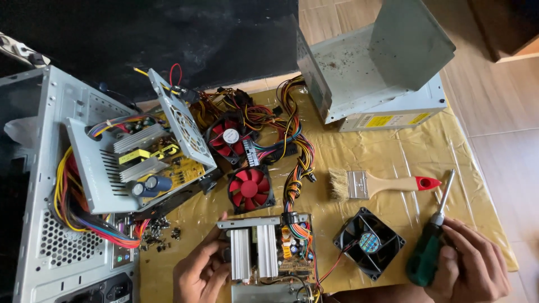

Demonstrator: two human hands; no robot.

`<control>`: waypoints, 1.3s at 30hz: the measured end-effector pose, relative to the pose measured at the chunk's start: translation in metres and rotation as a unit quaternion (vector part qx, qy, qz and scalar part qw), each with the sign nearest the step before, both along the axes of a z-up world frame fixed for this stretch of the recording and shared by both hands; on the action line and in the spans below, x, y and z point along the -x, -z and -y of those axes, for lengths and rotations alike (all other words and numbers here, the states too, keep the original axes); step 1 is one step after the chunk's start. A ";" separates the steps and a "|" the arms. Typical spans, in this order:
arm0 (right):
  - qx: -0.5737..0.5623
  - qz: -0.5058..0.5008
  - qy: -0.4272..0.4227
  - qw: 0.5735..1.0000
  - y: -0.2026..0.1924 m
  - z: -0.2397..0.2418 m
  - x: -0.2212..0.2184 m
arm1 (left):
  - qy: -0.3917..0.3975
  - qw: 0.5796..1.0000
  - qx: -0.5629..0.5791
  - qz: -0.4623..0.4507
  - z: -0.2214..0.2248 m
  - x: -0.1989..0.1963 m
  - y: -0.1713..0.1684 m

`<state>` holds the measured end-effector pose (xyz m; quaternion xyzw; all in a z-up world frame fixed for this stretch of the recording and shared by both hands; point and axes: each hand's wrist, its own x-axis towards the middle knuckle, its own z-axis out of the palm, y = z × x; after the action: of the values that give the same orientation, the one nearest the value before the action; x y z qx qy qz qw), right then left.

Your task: Disassembling a heatsink fan from a computer power supply unit and cleaning the components.

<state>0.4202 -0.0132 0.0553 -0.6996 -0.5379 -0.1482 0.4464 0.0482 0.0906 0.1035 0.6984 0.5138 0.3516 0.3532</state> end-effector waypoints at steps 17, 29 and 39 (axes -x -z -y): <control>-0.079 0.014 -0.008 0.997 0.003 0.002 0.011 | 0.090 0.995 -0.040 0.014 0.000 0.027 0.007; 0.000 0.107 -0.012 0.994 -0.066 -0.011 -0.012 | 0.081 0.994 -0.012 0.073 0.008 0.041 0.014; 0.417 0.251 -0.043 0.872 -0.054 -0.092 -0.030 | 0.098 0.990 -0.074 0.073 0.016 0.052 -0.002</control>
<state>0.4504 0.0788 0.1092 -0.7363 -0.6731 -0.0615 -0.0311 -0.0041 0.0744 0.1050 0.7417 0.3884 0.4027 0.3700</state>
